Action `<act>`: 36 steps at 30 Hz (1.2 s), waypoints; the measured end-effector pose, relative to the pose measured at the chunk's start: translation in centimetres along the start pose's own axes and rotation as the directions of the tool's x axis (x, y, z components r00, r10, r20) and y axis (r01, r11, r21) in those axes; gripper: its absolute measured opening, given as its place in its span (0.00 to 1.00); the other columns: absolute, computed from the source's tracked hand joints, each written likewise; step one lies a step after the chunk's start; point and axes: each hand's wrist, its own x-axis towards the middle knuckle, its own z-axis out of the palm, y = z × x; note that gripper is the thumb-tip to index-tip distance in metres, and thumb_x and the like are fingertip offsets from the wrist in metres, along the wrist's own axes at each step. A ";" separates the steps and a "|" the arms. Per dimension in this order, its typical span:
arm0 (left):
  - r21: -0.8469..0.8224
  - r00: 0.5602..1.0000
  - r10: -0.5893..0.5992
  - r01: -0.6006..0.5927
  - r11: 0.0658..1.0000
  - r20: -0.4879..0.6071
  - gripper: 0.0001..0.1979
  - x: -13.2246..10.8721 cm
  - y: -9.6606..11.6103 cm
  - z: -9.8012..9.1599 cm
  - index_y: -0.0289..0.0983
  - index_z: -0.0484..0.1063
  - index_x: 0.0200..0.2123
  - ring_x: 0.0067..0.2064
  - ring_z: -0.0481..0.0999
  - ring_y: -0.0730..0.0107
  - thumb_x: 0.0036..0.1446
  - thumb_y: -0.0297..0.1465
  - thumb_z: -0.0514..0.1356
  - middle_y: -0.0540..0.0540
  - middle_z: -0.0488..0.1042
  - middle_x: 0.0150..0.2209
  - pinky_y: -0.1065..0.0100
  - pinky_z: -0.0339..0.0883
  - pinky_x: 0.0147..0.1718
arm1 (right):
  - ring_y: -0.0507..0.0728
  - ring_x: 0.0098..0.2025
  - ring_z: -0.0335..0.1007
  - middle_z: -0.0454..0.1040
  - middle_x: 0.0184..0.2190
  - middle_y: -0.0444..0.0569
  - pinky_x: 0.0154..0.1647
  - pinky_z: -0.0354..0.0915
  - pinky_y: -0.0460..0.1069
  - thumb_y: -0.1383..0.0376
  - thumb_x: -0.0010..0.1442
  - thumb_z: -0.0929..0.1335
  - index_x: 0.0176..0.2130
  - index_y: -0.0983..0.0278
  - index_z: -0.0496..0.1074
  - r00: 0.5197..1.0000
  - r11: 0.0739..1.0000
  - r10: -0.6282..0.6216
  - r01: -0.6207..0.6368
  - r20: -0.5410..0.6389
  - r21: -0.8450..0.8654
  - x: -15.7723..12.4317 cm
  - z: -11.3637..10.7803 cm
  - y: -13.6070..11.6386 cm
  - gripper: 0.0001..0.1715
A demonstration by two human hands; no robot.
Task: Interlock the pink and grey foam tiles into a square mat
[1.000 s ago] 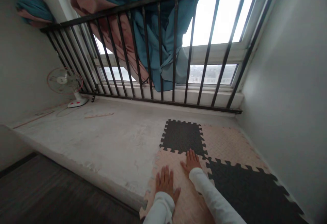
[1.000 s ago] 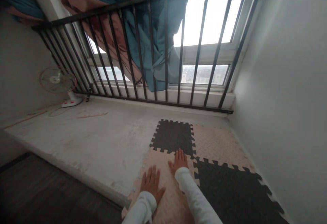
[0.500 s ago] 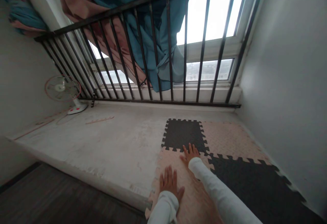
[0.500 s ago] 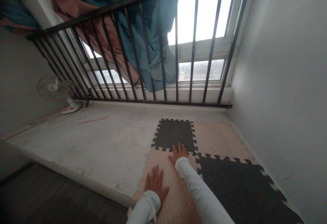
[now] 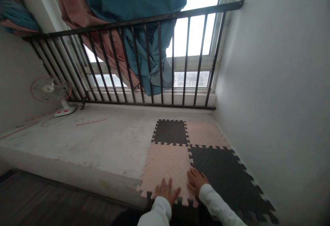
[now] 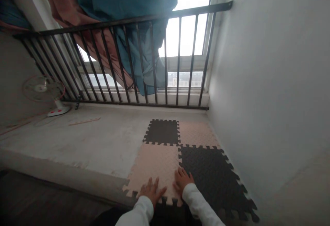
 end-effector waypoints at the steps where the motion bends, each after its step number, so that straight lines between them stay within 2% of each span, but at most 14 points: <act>1: 0.021 0.999 -0.048 0.048 0.999 -0.024 0.21 0.0 0.0 0.1 0.63 0.53 0.50 0.58 0.48 0.51 0.57 0.31 0.44 0.53 0.51 0.59 0.38 0.44 0.47 | 0.61 0.60 0.38 0.45 0.60 0.52 0.55 0.43 0.64 0.56 0.50 0.57 0.57 0.61 0.51 0.999 0.999 0.034 -0.034 0.002 0.013 -1.7 0.4 1.0 0.35; 4: 0.045 0.978 -0.199 0.202 0.978 -0.066 0.22 0.1 -0.4 -0.2 0.57 0.54 0.51 0.58 0.51 0.49 0.56 0.28 0.44 0.47 0.54 0.58 0.40 0.48 0.46 | 0.62 0.60 0.38 0.44 0.60 0.54 0.56 0.43 0.62 0.55 0.47 0.59 0.57 0.61 0.51 0.994 0.994 0.111 -0.111 -0.020 0.015 -6.0 2.1 3.8 0.39; 7: 0.052 0.950 -0.304 0.308 0.950 -0.070 0.24 0.1 -0.7 -0.6 0.56 0.55 0.51 0.57 0.52 0.49 0.55 0.25 0.43 0.45 0.54 0.58 0.41 0.51 0.44 | 0.63 0.60 0.41 0.45 0.60 0.52 0.56 0.46 0.61 0.64 0.41 0.64 0.57 0.56 0.51 0.984 0.985 0.165 -0.168 -0.063 -0.044 -8.6 4.1 5.8 0.43; 9: 0.065 0.943 -0.327 0.331 0.941 -0.065 0.24 0.2 -0.8 -0.5 0.55 0.55 0.51 0.57 0.53 0.49 0.54 0.24 0.44 0.44 0.54 0.58 0.43 0.53 0.45 | 0.62 0.58 0.45 0.49 0.59 0.51 0.54 0.50 0.59 0.70 0.40 0.64 0.56 0.55 0.53 0.979 0.980 0.176 -0.185 -0.103 -0.078 -9.1 5.1 6.5 0.43; 13: 0.063 0.959 -0.280 0.283 0.957 -0.052 0.24 0.9 -1.3 -0.3 0.55 0.56 0.52 0.56 0.54 0.51 0.54 0.25 0.45 0.45 0.55 0.58 0.46 0.54 0.45 | 0.61 0.53 0.56 0.62 0.52 0.52 0.48 0.56 0.56 0.71 0.47 0.60 0.51 0.56 0.62 0.960 0.983 0.076 -0.116 -0.268 -0.139 -8.2 6.3 7.5 0.30; 15: 0.055 0.965 -0.260 0.258 0.965 0.038 0.27 1.5 -1.7 -0.7 0.56 0.53 0.52 0.58 0.52 0.53 0.53 0.23 0.45 0.47 0.52 0.59 0.46 0.52 0.47 | 0.61 0.49 0.61 0.67 0.47 0.52 0.44 0.58 0.54 0.70 0.50 0.60 0.46 0.57 0.66 0.923 0.978 0.005 -0.085 -0.386 -0.190 -7.4 6.9 7.9 0.24; 18: 0.060 0.942 -0.263 0.256 0.965 0.209 0.30 2.3 -2.3 -1.5 0.58 0.49 0.54 0.60 0.45 0.54 0.52 0.22 0.44 0.50 0.44 0.61 0.45 0.48 0.50 | 0.56 0.39 0.66 0.73 0.36 0.49 0.36 0.58 0.49 0.71 0.50 0.61 0.35 0.59 0.71 0.832 0.964 -0.097 -0.057 -0.546 -0.258 -6.4 7.6 8.0 0.14; 20: 0.056 0.940 -0.259 0.253 0.966 0.220 0.31 2.7 -2.5 -1.9 0.57 0.47 0.54 0.60 0.43 0.55 0.52 0.21 0.44 0.51 0.43 0.61 0.45 0.46 0.51 | 0.54 0.33 0.67 0.73 0.29 0.47 0.33 0.56 0.48 0.73 0.49 0.62 0.28 0.61 0.71 0.779 0.957 -0.129 -0.065 -0.614 -0.283 -6.1 7.4 7.8 0.11; 22: 0.043 0.956 -0.244 0.240 0.970 0.162 0.33 2.8 -2.7 -2.1 0.56 0.47 0.55 0.60 0.43 0.55 0.50 0.19 0.45 0.51 0.43 0.61 0.45 0.45 0.52 | 0.53 0.32 0.66 0.73 0.26 0.47 0.33 0.54 0.48 0.72 0.48 0.63 0.26 0.62 0.70 0.755 0.955 -0.139 -0.071 -0.641 -0.290 -5.9 6.5 7.5 0.09; 25: 0.041 0.978 -0.197 0.195 0.980 0.061 0.34 2.6 -2.7 -2.5 0.56 0.46 0.55 0.60 0.43 0.55 0.49 0.19 0.45 0.52 0.45 0.61 0.47 0.46 0.52 | 0.53 0.31 0.66 0.72 0.26 0.47 0.32 0.53 0.48 0.70 0.49 0.63 0.27 0.62 0.70 0.769 0.957 -0.133 -0.063 -0.625 -0.282 -5.9 4.4 7.2 0.07; 28: 0.051 0.989 -0.143 0.141 0.989 0.024 0.35 2.3 -2.3 -3.0 0.54 0.46 0.56 0.60 0.43 0.53 0.47 0.18 0.46 0.50 0.45 0.61 0.48 0.47 0.52 | 0.53 0.33 0.66 0.72 0.27 0.47 0.34 0.52 0.49 0.70 0.50 0.62 0.27 0.61 0.70 0.780 0.958 -0.081 -0.110 -0.621 -0.264 -6.0 3.1 7.3 0.08; 33: 0.043 0.989 -0.132 0.129 0.991 0.067 0.36 2.2 -1.7 -3.4 0.52 0.48 0.55 0.60 0.43 0.53 0.45 0.17 0.47 0.48 0.45 0.60 0.48 0.48 0.52 | 0.53 0.33 0.66 0.72 0.28 0.45 0.35 0.51 0.50 0.71 0.50 0.61 0.27 0.60 0.70 0.796 0.957 -0.089 -0.098 -0.599 -0.273 -5.9 4.0 7.8 0.10; 36: 0.075 0.986 -0.143 0.137 0.988 0.084 0.38 2.1 -1.5 -3.6 0.53 0.49 0.55 0.60 0.43 0.53 0.43 0.16 0.48 0.47 0.45 0.61 0.48 0.47 0.52 | 0.54 0.33 0.66 0.72 0.28 0.46 0.35 0.51 0.50 0.70 0.50 0.61 0.28 0.60 0.70 0.831 0.962 -0.120 -0.037 -0.543 -0.269 -5.7 4.8 8.2 0.10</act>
